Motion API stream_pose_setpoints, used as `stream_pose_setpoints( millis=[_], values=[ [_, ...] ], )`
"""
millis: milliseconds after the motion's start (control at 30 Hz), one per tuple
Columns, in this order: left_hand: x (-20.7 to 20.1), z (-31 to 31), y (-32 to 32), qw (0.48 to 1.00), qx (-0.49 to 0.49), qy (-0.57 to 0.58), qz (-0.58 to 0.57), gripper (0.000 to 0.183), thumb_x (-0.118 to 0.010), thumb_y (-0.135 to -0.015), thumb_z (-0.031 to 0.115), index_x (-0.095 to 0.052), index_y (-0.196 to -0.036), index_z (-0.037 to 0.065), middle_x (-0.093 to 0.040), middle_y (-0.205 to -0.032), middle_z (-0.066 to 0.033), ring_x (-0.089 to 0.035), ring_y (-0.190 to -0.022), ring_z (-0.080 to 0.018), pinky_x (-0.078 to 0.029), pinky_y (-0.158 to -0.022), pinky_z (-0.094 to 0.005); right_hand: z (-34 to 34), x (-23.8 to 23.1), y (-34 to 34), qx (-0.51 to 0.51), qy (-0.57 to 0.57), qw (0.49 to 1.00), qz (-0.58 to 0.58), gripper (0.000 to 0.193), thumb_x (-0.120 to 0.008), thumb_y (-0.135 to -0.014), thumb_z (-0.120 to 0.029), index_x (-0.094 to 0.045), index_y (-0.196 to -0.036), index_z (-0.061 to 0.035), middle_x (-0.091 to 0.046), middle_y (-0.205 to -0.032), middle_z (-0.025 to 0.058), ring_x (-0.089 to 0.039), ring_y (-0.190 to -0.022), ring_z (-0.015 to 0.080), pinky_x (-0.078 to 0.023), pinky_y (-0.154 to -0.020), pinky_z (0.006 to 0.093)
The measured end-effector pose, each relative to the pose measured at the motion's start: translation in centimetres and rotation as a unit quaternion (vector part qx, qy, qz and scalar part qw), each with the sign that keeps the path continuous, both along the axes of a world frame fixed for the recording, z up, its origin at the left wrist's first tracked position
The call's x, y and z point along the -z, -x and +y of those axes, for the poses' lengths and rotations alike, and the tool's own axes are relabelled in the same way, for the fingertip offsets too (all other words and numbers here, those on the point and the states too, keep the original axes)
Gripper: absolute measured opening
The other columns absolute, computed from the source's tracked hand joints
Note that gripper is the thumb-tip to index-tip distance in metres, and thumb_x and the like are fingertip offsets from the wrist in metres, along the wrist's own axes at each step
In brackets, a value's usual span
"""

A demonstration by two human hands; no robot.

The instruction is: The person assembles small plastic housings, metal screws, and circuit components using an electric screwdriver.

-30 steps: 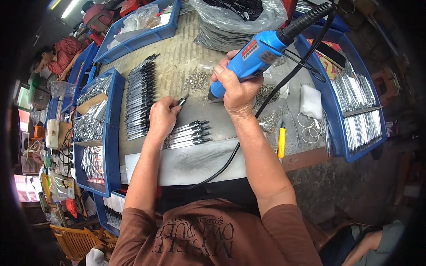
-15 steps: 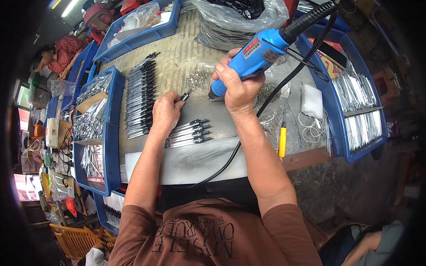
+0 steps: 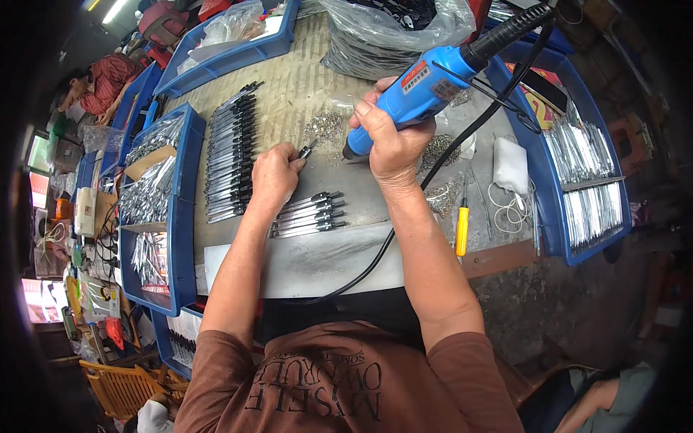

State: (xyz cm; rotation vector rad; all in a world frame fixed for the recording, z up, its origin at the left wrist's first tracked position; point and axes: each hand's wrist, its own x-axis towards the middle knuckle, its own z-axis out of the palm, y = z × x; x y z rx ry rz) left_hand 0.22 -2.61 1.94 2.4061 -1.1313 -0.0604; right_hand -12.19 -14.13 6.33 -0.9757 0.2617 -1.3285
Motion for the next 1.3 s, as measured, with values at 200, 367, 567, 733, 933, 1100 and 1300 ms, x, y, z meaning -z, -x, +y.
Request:
stream_pose_setpoints(
  millis=[200,367,567,733,933,1100,1300],
  values=[
    [-0.2,0.3,0.1,1.0,0.001,0.015,0.011,0.012,-0.066,-0.067,0.01,-0.059,-0.074,0.003,-0.059,-0.071,-0.0159,-0.058,-0.07,-0.0319,-0.043,-0.063,-0.0385,0.0,-0.1,-0.1,-0.003,-0.008,1.0,-0.003,0.03,-0.057,-0.065,-0.003,-0.045,-0.091,0.0023,-0.048,-0.07,0.0102,-0.052,-0.051,0.0199,-0.044,-0.051,0.0314],
    [-0.4,0.0,0.1,0.999,-0.024,0.003,0.043,0.012,-0.066,-0.067,0.01,-0.059,-0.072,0.003,-0.059,-0.069,-0.0159,-0.058,-0.068,-0.0321,-0.043,-0.062,-0.0383,0.0,0.0,-0.1,-0.004,-0.007,1.0,-0.002,0.03,-0.057,-0.064,-0.003,-0.045,-0.091,0.0023,-0.049,-0.07,0.0103,-0.052,-0.051,0.0202,-0.044,-0.051,0.0315],
    [0.0,0.5,0.1,1.0,-0.001,0.025,0.015,0.012,-0.066,-0.066,0.009,-0.058,-0.072,0.003,-0.058,-0.07,-0.0159,-0.057,-0.068,-0.0319,-0.043,-0.061,-0.038,0.1,0.0,-0.3,0.002,-0.002,1.0,0.003,0.031,-0.057,-0.064,-0.003,-0.045,-0.092,0.0029,-0.049,-0.071,0.0106,-0.052,-0.051,0.0207,-0.044,-0.051,0.0321],
    [0.0,0.7,-0.1,0.998,0.043,0.046,0.004,0.011,-0.065,-0.066,0.007,-0.056,-0.07,0.001,-0.057,-0.07,-0.0158,-0.056,-0.067,-0.0321,-0.043,-0.061,-0.0376,0.0,0.3,-0.2,-0.01,-0.012,1.0,-0.017,0.032,-0.061,-0.064,-0.004,-0.046,-0.092,0.0028,-0.052,-0.07,0.0077,-0.054,-0.053,0.0149,-0.047,-0.051,0.0267],
    [0.3,1.4,-0.1,0.997,0.034,0.074,0.014,0.012,-0.065,-0.066,0.006,-0.056,-0.071,-0.001,-0.057,-0.07,-0.0168,-0.056,-0.066,-0.0325,-0.042,-0.059,-0.0371,0.0,0.3,-0.1,-0.005,-0.011,1.0,0.0,0.029,-0.056,-0.064,-0.002,-0.046,-0.091,0.0031,-0.049,-0.071,0.0105,-0.052,-0.051,0.02,-0.044,-0.052,0.0319],
    [-0.3,1.7,-0.1,0.997,0.028,0.072,0.006,0.012,-0.064,-0.066,0.007,-0.057,-0.073,-0.001,-0.057,-0.07,-0.0172,-0.056,-0.066,-0.0325,-0.043,-0.06,-0.0369,0.1,0.1,-0.1,-0.003,-0.012,1.0,0.002,0.028,-0.056,-0.064,-0.003,-0.046,-0.09,0.0028,-0.049,-0.071,0.0105,-0.052,-0.051,0.0198,-0.044,-0.052,0.0317],
    [0.0,1.8,0.2,0.999,0.022,0.038,0.0,0.011,-0.064,-0.067,0.007,-0.058,-0.073,0.0,-0.058,-0.075,-0.0162,-0.057,-0.07,-0.0329,-0.043,-0.063,-0.0382,0.1,0.2,-0.2,-0.006,-0.005,1.0,0.009,0.029,-0.057,-0.064,-0.003,-0.046,-0.091,0.0026,-0.049,-0.071,0.0104,-0.053,-0.052,0.02,-0.044,-0.052,0.0318]
  ],
)
